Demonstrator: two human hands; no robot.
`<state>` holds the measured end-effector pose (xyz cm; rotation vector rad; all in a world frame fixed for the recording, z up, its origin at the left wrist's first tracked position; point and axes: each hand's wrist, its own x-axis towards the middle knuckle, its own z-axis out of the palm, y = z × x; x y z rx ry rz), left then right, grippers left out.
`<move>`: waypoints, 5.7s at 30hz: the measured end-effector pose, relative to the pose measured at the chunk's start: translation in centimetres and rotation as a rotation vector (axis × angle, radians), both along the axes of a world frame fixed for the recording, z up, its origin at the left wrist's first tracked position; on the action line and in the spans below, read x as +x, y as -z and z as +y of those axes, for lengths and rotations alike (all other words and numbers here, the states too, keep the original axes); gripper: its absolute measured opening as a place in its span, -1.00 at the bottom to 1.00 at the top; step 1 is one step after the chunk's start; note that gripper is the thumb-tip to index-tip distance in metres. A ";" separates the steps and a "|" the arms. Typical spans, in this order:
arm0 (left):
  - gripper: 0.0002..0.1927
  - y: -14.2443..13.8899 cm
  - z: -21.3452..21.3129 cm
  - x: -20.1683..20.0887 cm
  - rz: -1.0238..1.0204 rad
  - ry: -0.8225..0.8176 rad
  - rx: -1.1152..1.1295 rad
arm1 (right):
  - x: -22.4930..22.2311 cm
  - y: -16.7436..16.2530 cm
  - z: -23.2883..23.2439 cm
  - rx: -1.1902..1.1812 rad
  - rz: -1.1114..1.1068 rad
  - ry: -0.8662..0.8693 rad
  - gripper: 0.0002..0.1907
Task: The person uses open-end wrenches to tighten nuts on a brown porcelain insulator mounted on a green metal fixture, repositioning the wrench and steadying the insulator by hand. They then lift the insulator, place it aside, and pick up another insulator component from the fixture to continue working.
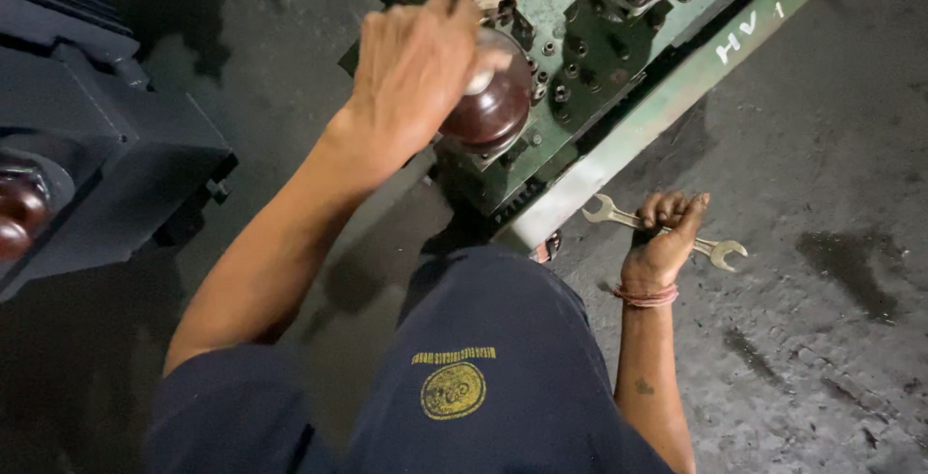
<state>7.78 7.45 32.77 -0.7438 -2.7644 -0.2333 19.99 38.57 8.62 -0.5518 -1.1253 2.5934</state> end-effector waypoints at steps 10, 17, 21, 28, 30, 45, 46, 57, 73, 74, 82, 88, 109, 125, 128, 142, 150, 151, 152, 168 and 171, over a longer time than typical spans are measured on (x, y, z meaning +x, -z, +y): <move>-0.64 -0.2 0.3 -0.2 0.067 0.085 0.093 | -0.9 -0.8 -0.6 -0.027 0.018 -0.013 -0.54; -0.64 -0.9 0.0 0.1 -0.038 -0.114 -0.006 | -0.8 -0.6 -0.4 -0.004 0.003 -0.024 -0.55; -0.76 -1.0 0.2 0.2 0.007 0.013 0.125 | -0.9 0.0 -0.3 -0.021 0.011 -0.025 -0.57; -0.88 -0.3 0.1 0.1 0.031 0.122 0.176 | -1.0 0.8 -0.4 -0.037 0.011 -0.052 -0.61; -0.82 -0.3 0.2 -0.1 0.020 0.006 0.138 | -1.0 0.8 -0.5 -0.054 0.020 -0.059 -0.58; -0.73 1.7 0.5 -0.3 0.121 -0.122 0.101 | -0.8 1.4 -1.3 0.088 0.005 -0.119 -0.49; -0.69 1.8 0.7 -0.5 0.128 -0.142 0.094 | -0.9 1.6 -1.4 0.115 0.004 -0.121 -0.48; -0.91 0.8 0.0 1.0 0.094 0.032 0.059 | -0.9 2.7 -3.1 1.033 -0.348 -0.371 -0.24; -0.80 14.2 -10.1 -1.3 -0.186 -0.400 0.665 | -7.8 9.0 -7.5 0.880 -0.135 -0.105 -0.59; -0.81 16.8 -10.7 -1.6 -0.108 -0.367 0.620 | -7.5 9.2 -7.9 0.884 -0.111 -0.129 -0.65; -0.82 31.8 -12.0 -0.8 -0.180 -0.484 0.743 | -2.5 12.9 -7.3 0.925 -0.325 -0.443 -0.75; -0.78 36.4 -10.7 -2.8 -0.430 -0.569 0.811 | -0.2 17.5 -7.8 1.073 -0.798 -0.705 -0.75; -0.89 31.7 -8.7 -8.3 -0.595 -0.308 0.766 | 1.9 17.8 -7.4 1.038 -0.957 -0.745 -0.73; 0.00 12.7 -0.5 -0.2 -0.157 0.044 0.861 | -12.3 -13.9 -10.4 1.035 0.390 -0.505 -0.29; -0.02 13.2 -1.9 -1.5 -0.282 0.186 0.834 | -14.5 -20.9 -12.6 1.272 0.598 -0.615 -0.17; -0.38 16.0 -2.4 0.9 -0.358 -0.033 1.017 | -17.1 -30.1 -21.2 1.661 0.663 -0.920 -0.22; -0.28 12.3 -2.3 0.6 -0.359 -0.041 0.992 | -17.5 -28.2 -19.1 1.843 0.847 -0.689 -0.37; -0.18 11.9 -2.2 0.8 -0.206 -0.022 0.934 | -17.4 -28.0 -17.0 1.622 0.777 -0.732 -0.35; -0.17 11.5 -2.2 0.9 -0.189 -0.002 0.971 | -17.2 -27.1 -15.4 1.570 0.754 -0.666 -0.37; -0.76 8.4 5.1 -4.0 -0.139 0.063 1.281 | -13.6 -16.0 -5.5 1.087 0.487 -0.300 -0.34; -0.73 8.0 3.6 -2.9 -0.139 0.126 1.170 | -12.6 -14.7 -4.3 1.178 0.506 -0.254 -0.31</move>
